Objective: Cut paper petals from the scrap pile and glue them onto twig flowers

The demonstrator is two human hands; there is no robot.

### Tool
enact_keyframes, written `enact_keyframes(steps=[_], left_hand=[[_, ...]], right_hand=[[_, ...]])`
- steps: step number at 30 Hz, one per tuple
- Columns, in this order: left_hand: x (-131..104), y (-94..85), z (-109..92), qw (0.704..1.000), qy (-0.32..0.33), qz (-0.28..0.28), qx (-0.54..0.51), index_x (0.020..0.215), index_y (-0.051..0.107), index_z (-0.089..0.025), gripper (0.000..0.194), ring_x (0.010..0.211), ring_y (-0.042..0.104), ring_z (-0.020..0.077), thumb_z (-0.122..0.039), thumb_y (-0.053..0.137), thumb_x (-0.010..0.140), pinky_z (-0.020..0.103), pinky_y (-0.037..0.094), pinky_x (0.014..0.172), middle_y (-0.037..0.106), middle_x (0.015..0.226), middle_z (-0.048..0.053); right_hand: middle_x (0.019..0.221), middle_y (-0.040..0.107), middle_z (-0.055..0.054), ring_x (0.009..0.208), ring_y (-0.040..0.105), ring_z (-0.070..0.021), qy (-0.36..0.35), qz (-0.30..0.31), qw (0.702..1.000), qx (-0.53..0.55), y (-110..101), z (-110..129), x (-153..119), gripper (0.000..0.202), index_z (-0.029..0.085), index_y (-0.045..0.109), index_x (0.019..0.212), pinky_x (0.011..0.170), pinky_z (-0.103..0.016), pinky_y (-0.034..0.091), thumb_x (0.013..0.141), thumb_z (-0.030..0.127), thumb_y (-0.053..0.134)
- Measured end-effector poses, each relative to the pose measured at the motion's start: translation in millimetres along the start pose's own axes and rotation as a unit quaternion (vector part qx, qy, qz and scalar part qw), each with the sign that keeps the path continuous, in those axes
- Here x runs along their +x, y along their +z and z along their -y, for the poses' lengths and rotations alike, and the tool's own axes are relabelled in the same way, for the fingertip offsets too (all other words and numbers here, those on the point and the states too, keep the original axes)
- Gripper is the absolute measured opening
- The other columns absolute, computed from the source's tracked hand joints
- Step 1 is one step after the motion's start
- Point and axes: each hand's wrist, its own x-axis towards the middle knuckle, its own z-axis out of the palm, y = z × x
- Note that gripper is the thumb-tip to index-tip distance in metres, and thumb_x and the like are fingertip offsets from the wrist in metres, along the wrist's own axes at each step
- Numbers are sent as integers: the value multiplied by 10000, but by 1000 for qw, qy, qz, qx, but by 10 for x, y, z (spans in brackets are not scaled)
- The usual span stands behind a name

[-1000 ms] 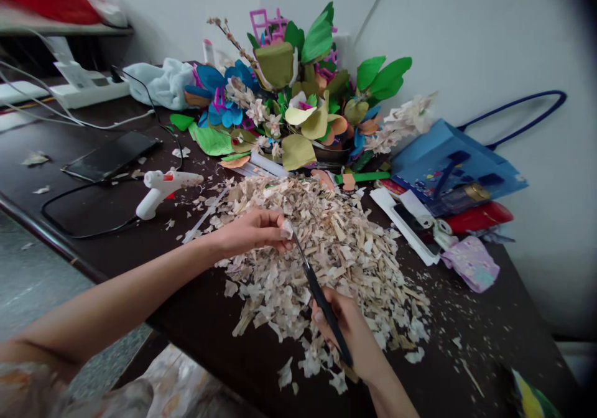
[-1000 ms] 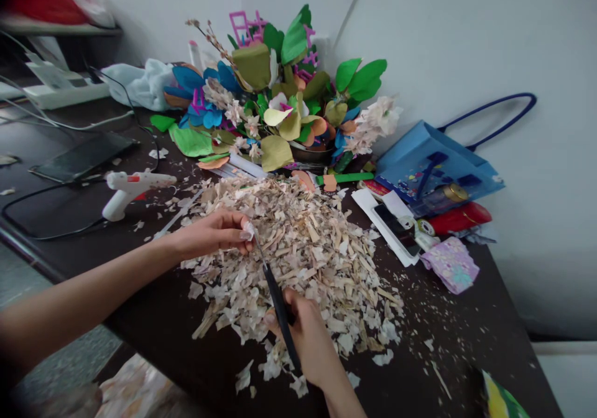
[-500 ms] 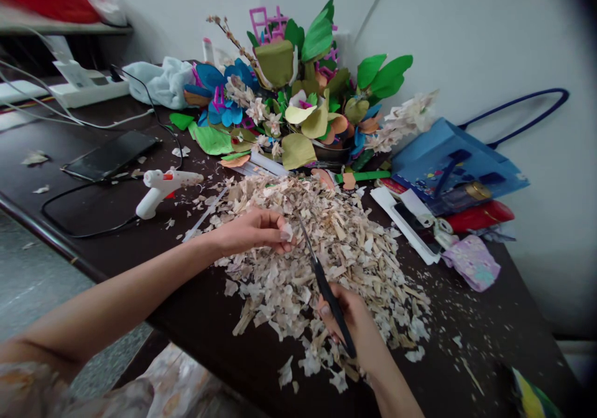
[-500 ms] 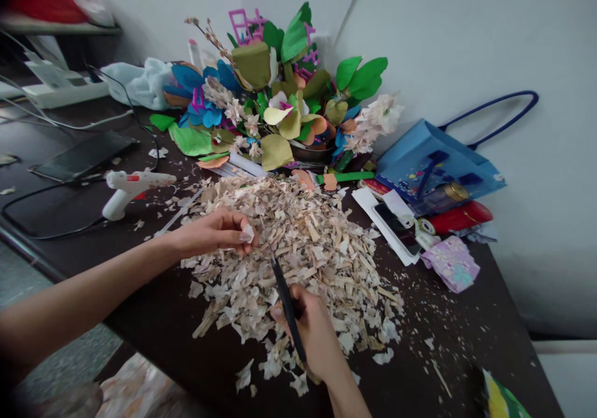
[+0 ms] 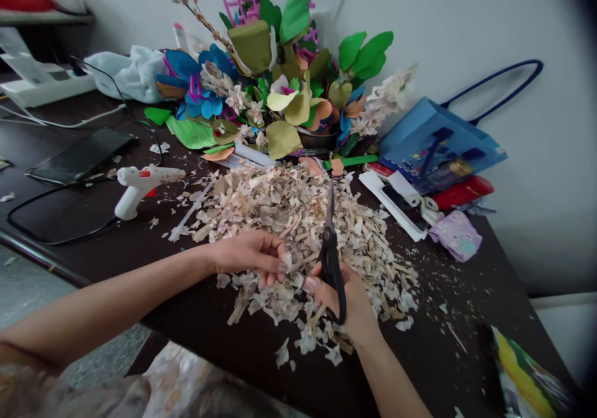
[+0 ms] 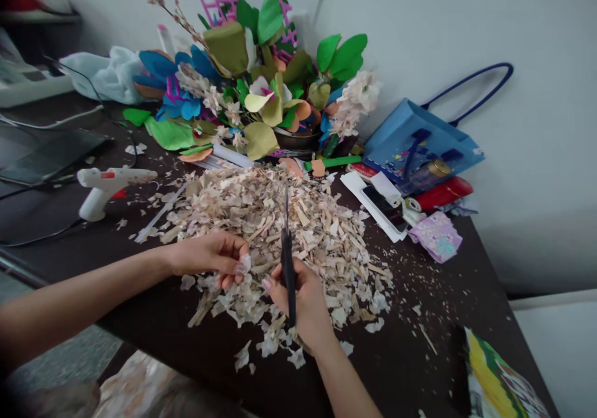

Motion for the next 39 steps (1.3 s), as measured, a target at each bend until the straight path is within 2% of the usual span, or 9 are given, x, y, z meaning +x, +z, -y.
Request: enact_keyframes(steps=[4,8,12,17,25,30,33,36,39], left_hand=[[19,67,76,998,-44,35,13,760,606,-119,219,507,632,90,-290,740,734,138,499,448,699,677,33],[32,115,137,995,-72,57,25,767,625,-122,214,513,643,108,-302,736,735,153,514,448,699,682,39],[46,132,154,994,-77,61,40,751,635,-126,173,516,640,103,-280,714,755,152,517,457,693,684,34],[51,145,158,994,-76,68,49,756,626,-136,169,524,642,115,-280,714,748,173,521,463,692,682,37],[43,150,127,996,-52,13,66,780,607,-133,234,568,647,147,-331,724,734,223,518,490,691,732,69],[60,164,128,998,-22,-14,56,880,594,-138,294,628,649,135,-338,740,721,218,541,534,654,730,25],[86,158,189,998,-10,-22,52,854,586,-138,285,614,641,118,-319,752,710,203,540,532,640,708,4],[103,142,245,998,-5,-32,62,801,587,-132,243,585,636,102,-321,726,740,182,530,525,645,682,5],[98,140,246,997,-14,-40,59,787,587,-131,231,580,632,93,-317,720,748,176,526,526,657,702,10]], right_hand=[[793,687,-35,558,552,-137,-13,-2,998,54,75,24,3,200,206,557,744,556,-272,464,679,308,717],[789,702,-42,606,589,-156,-12,10,998,66,142,1,-4,177,200,559,744,585,-284,478,668,268,702],[747,682,-22,672,603,-166,-27,7,999,35,165,-30,-16,145,193,568,741,651,-289,477,653,206,682],[734,638,-10,644,559,-150,-39,8,999,-14,164,-34,-20,100,187,574,752,618,-273,445,682,191,644],[759,625,-15,678,562,-161,-64,-30,997,-27,133,-95,7,101,193,560,764,649,-283,448,699,213,635],[694,603,-8,629,552,-160,-56,-78,995,-37,154,-110,43,109,188,567,725,596,-275,448,655,233,638],[651,592,-1,592,537,-154,-41,-89,995,-35,177,-102,58,109,186,562,695,565,-268,444,635,236,638],[654,587,3,579,523,-144,-21,-81,996,-13,172,-100,59,131,186,557,692,553,-260,437,635,246,659],[690,591,4,565,508,-128,-12,-38,999,26,130,-107,51,147,186,561,742,550,-252,430,680,261,671]])
